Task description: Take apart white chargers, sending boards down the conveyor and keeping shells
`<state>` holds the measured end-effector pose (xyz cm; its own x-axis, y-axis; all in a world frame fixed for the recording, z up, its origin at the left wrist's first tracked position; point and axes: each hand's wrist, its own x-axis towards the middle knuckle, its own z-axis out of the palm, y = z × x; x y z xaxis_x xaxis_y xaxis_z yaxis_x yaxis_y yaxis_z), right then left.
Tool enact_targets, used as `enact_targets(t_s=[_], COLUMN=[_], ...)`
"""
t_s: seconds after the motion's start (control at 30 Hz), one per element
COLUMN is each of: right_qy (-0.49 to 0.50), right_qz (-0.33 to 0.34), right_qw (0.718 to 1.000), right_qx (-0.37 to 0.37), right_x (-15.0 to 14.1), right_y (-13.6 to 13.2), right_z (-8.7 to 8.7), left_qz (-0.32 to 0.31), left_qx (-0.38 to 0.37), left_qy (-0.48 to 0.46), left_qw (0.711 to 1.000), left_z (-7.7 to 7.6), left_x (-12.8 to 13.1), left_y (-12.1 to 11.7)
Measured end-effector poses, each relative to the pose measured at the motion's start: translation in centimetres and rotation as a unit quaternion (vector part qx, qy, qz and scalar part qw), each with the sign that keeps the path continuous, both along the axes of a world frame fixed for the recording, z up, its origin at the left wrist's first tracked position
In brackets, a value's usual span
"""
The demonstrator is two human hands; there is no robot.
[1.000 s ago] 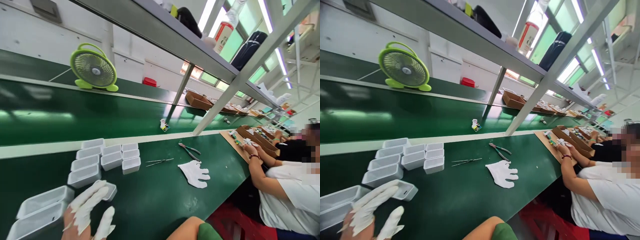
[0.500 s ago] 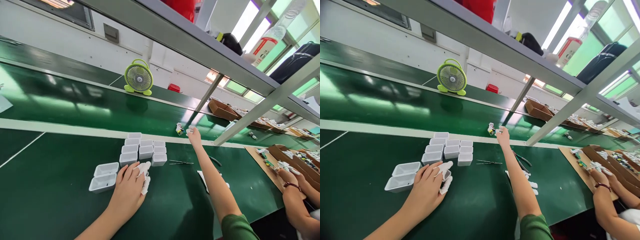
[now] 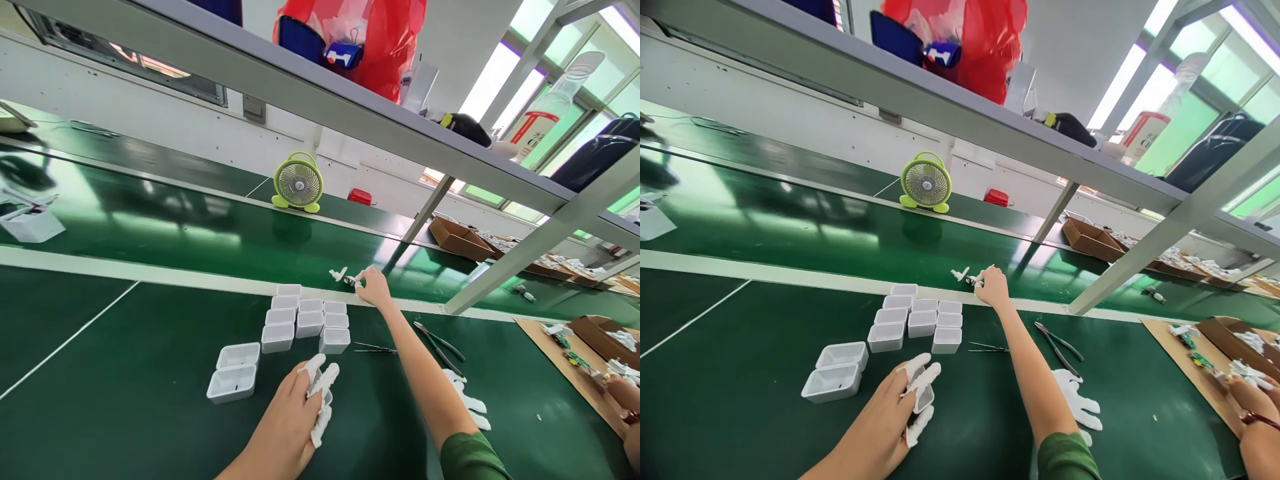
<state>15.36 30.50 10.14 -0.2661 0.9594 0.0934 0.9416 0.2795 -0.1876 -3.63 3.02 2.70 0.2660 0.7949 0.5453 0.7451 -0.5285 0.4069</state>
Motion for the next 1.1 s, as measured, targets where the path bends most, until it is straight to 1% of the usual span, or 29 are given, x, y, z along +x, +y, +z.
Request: enact_targets(t_s=[0.13,0.3,0.37,0.43,0.53,0.6,0.63,0.7,0.73,0.77,0.8,0.83,0.87,0.9,0.93,0.97,1.03,1.1], right_qy=[-0.04,-0.05,-0.028,0.015,0.114,0.196,0.238,0.311,0.339,0.384,0.497,0.58,0.624,0.646,0.655,0.66,0.652,0.638], right_qz=[0.039,0.066,0.07,0.076,0.09,0.102,0.108,0.118,0.12,0.122,0.121,0.11,0.099,0.086,0.085,0.092,0.115,0.137], right_qw=[0.998,0.991,0.99,0.99,0.986,0.974,0.965,0.943,0.933,0.915,0.857,0.799,0.76,0.736,0.724,0.719,0.73,0.742], right_qx=[-0.028,-0.107,-0.117,-0.115,-0.086,-0.056,-0.04,-0.023,-0.025,-0.032,-0.068,-0.11,-0.153,-0.185,-0.199,-0.197,-0.171,-0.157], right_x=[-2.6,-5.4,-6.3,-6.9,-6.3,-4.8,-3.8,-1.7,-0.7,0.2,0.9,1.3,1.6,1.6,1.6,1.5,1.5,1.7], right_y=[0.1,1.6,2.1,2.1,1.0,-1.1,-2.5,-6.3,-8.5,-10.8,-13.0,-15.2,-17.2,-18.9,-20.3,-21.5,-22.9,-23.6], right_z=[0.6,0.9,1.3,2.0,3.7,5.1,5.7,6.5,6.7,6.6,6.3,5.7,4.9,4.0,3.0,2.1,0.8,0.2], left_qz=[0.013,0.03,0.025,0.011,-0.003,-0.001,0.003,0.014,0.019,0.022,0.022,0.018,0.012,0.0,-0.02,-0.046,-0.097,-0.137], left_qx=[-0.073,-0.124,-0.151,-0.17,-0.19,-0.213,-0.227,-0.244,-0.239,-0.225,-0.211,-0.199,-0.19,-0.182,-0.173,-0.167,-0.163,-0.172], left_qy=[-0.051,-0.046,-0.035,-0.034,-0.076,-0.121,-0.143,-0.177,-0.191,-0.205,-0.217,-0.228,-0.237,-0.244,-0.25,-0.253,-0.254,-0.252], left_qw=[0.996,0.991,0.988,0.985,0.979,0.969,0.963,0.953,0.952,0.952,0.953,0.953,0.953,0.952,0.952,0.952,0.948,0.943], left_z=[-0.5,-0.7,-0.6,-0.4,0.2,0.7,0.9,1.5,1.8,2.2,2.6,2.9,3.3,3.5,3.7,3.9,3.8,3.7], left_x=[0.2,0.0,0.0,-0.1,-0.1,-0.1,-0.1,-0.1,-0.1,-0.2,-0.2,-0.2,-0.3,-0.3,-0.3,-0.3,-0.3,-0.3], left_y=[-0.3,0.1,0.3,0.4,0.4,0.5,0.5,0.5,0.5,0.5,0.5,0.4,0.4,0.3,0.2,0.1,0.0,0.0])
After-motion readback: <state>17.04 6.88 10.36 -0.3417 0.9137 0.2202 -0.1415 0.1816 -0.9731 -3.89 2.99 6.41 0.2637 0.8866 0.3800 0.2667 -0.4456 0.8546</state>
